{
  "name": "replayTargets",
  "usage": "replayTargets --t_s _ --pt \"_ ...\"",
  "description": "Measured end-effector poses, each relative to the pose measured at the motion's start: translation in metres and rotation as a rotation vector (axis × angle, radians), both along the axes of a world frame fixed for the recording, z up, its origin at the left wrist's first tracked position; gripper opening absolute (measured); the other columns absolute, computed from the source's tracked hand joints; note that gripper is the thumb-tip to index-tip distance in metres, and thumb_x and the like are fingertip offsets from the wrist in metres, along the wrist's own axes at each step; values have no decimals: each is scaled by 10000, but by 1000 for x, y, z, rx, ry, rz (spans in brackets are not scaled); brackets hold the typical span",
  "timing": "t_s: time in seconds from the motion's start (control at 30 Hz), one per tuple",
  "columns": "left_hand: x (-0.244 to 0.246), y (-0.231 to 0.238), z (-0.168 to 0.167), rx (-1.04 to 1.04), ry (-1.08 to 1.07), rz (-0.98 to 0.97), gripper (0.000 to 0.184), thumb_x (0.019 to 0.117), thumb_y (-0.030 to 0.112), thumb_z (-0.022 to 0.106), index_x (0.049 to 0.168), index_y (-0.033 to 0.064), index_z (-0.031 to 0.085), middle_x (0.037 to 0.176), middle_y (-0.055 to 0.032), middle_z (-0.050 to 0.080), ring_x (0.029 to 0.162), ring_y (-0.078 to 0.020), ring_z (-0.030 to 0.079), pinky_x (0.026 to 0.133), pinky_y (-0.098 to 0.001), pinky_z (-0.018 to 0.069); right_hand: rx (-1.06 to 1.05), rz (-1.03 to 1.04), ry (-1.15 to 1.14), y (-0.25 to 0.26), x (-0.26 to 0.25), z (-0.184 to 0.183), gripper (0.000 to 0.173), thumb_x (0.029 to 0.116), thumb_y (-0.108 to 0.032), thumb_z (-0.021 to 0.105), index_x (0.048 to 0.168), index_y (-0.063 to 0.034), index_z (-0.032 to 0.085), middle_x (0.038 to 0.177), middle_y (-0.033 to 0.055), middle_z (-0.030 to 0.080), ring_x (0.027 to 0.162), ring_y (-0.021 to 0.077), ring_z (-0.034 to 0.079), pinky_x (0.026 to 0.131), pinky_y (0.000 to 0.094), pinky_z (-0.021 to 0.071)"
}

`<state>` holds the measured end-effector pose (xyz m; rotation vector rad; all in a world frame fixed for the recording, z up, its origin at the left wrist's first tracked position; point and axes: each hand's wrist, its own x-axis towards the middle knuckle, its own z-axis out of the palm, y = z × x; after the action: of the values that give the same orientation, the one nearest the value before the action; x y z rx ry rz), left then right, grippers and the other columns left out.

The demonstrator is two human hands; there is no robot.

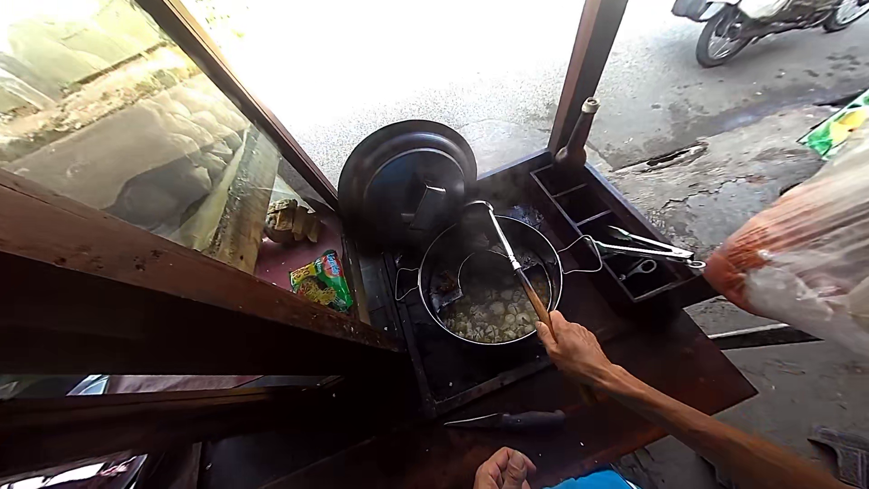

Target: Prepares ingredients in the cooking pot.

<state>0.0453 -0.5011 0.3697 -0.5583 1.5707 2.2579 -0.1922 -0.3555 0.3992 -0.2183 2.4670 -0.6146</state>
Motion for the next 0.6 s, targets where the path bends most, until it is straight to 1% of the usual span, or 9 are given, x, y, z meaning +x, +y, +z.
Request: replayTargets --t_s 0.07,0.13,0.17,0.23,0.27,0.37,0.47,0.53,0.6 --pt "-1 1 0 8 0 -2 334 1088 259 436 1050 9 653 626 53 603 476 -15 510 480 -190 469 58 21 73 1 4 -3 439 1111 -379 352 1194 6 546 888 192 667 929 384 694 825 536 516" --pt "-1 1 1 18 1 -1 321 1087 246 444 1061 5 654 628 54 602 481 -14 517 487 -190 477 0 -11 93 6 7 -1 413 1107 -371 373 1159 -1 549 834 174 644 855 366 686 774 525 514" --pt "0 1 2 29 -2 2 310 1086 238 452 1065 4 653 630 56 605 485 -10 519 492 -187 478 -83 -52 68 13 9 3 383 1105 -360 389 1129 -14 551 791 144 610 769 324 661 718 493 513" --pt "0 0 4 36 -14 12 297 1083 227 458 1059 4 652 623 60 605 483 -6 522 497 -183 483 -343 -177 -48 30 19 21 299 1105 -321 403 1036 -66 543 672 31 516 543 164 563 536 340 511" --pt "1 -1 4 35 -19 17 295 1083 226 458 1058 5 653 622 62 604 485 -5 524 499 -183 486 -479 -248 -129 41 25 36 272 1105 -298 402 997 -86 535 620 -9 488 475 112 518 470 279 488" --pt "2 -1 4 34 -32 10 296 1085 221 454 1059 4 654 626 60 603 495 -7 531 506 -184 489 -658 -338 -320 82 38 82 254 1074 -283 404 910 -145 539 555 -57 464 400 54 454 385 204 434" --pt "1 3 1 37 -37 -20 290 1086 211 456 1058 5 658 628 56 604 496 -9 526 506 -186 479 -526 -250 -434 117 40 102 258 1052 -327 452 876 -162 542 550 -54 472 403 62 458 383 209 414" --pt "-2 5 0 37 -39 -43 281 1083 204 464 1042 8 662 627 52 607 491 -15 529 499 -188 484 -380 -169 -458 120 42 96 280 1060 -355 468 898 -139 546 563 -28 484 421 92 480 403 245 427" --pt "-4 7 0 34 -37 -62 269 1078 198 472 1041 12 663 630 52 614 491 -16 531 499 -186 481 -184 -69 -411 108 44 79 318 1074 -383 466 933 -112 556 613 13 518 477 142 528 473 313 467"
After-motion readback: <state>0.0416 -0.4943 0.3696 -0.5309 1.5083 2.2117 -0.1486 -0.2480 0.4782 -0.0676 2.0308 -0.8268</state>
